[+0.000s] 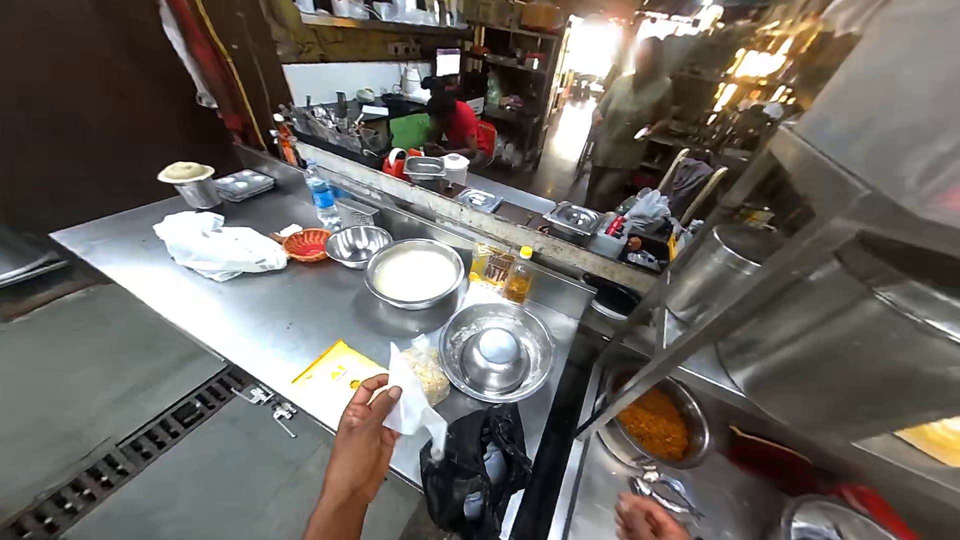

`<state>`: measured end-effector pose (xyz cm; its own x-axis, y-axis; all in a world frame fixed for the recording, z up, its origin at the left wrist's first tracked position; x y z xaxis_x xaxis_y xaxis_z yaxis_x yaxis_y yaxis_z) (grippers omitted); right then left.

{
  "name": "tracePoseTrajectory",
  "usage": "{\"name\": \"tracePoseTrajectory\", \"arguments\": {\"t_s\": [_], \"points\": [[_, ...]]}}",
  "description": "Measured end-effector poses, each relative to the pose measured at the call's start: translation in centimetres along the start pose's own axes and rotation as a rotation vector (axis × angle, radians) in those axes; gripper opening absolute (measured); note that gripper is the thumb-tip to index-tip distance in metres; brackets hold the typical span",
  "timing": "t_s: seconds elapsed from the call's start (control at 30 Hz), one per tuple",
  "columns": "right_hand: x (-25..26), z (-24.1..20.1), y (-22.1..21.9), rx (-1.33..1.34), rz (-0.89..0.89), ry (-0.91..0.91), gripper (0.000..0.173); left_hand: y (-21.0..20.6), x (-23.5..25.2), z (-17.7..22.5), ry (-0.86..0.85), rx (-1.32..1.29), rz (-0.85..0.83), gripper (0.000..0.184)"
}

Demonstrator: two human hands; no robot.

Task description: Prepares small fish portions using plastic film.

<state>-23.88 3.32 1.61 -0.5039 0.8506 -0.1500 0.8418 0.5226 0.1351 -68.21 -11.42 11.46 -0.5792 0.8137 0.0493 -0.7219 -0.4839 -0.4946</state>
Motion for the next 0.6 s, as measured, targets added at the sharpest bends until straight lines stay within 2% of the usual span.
{"name": "tracePoseTrajectory", "arguments": {"t_s": [0.07,0.13,0.23,0.3,0.37,0.43,0.53,0.6], "points": [[1.5,-2.2,-2.6,0.227,-0.054,0.018,0.02,-4.4,-1.3,-0.1,-0.008,-0.222,-0.144,0.023],[2.9,-3.6,-5.8,0.424,-0.225,0.043,0.031,-7.6,-2.3,-0.7,-0.012,-0.34,-0.243,0.027],[3.6,-4.8,-10.5,0.676,-0.538,0.008,0.059,-9.7,-3.1,-2.4,0.03,-0.422,-0.309,0.033],[2.8,-5.4,-12.4,0.862,-0.629,-0.04,0.063,-9.6,-3.5,-3.7,0.062,-0.398,-0.286,0.033],[2.1,-5.6,-13.2,1.015,-0.655,-0.041,0.056,-8.7,-3.8,-4.6,0.082,-0.299,-0.233,0.032],[1.9,-5.5,-12.8,1.027,-0.635,0.01,0.04,-7.4,-4.3,-5.2,0.098,-0.125,-0.161,0.029],[2.1,-5.3,-11.1,0.793,-0.514,0.076,0.015,-5.9,-5.2,-6.0,0.134,0.078,-0.1,0.028],[1.9,-5.4,-9.9,0.677,-0.441,0.079,0.014,-5.8,-5.8,-6.6,0.171,0.172,-0.108,0.029]]}}
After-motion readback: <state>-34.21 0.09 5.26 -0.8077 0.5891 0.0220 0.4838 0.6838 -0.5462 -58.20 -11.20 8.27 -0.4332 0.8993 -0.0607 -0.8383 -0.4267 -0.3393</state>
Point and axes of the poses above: each hand's wrist, its own x-axis towards the middle knuckle, its own y-axis out of the back of the hand, z = x × y, the point moved 6 cm from there along x, towards the middle knuckle, and after that the axes turned 15 degrees about -z, right-handed, at the moved point
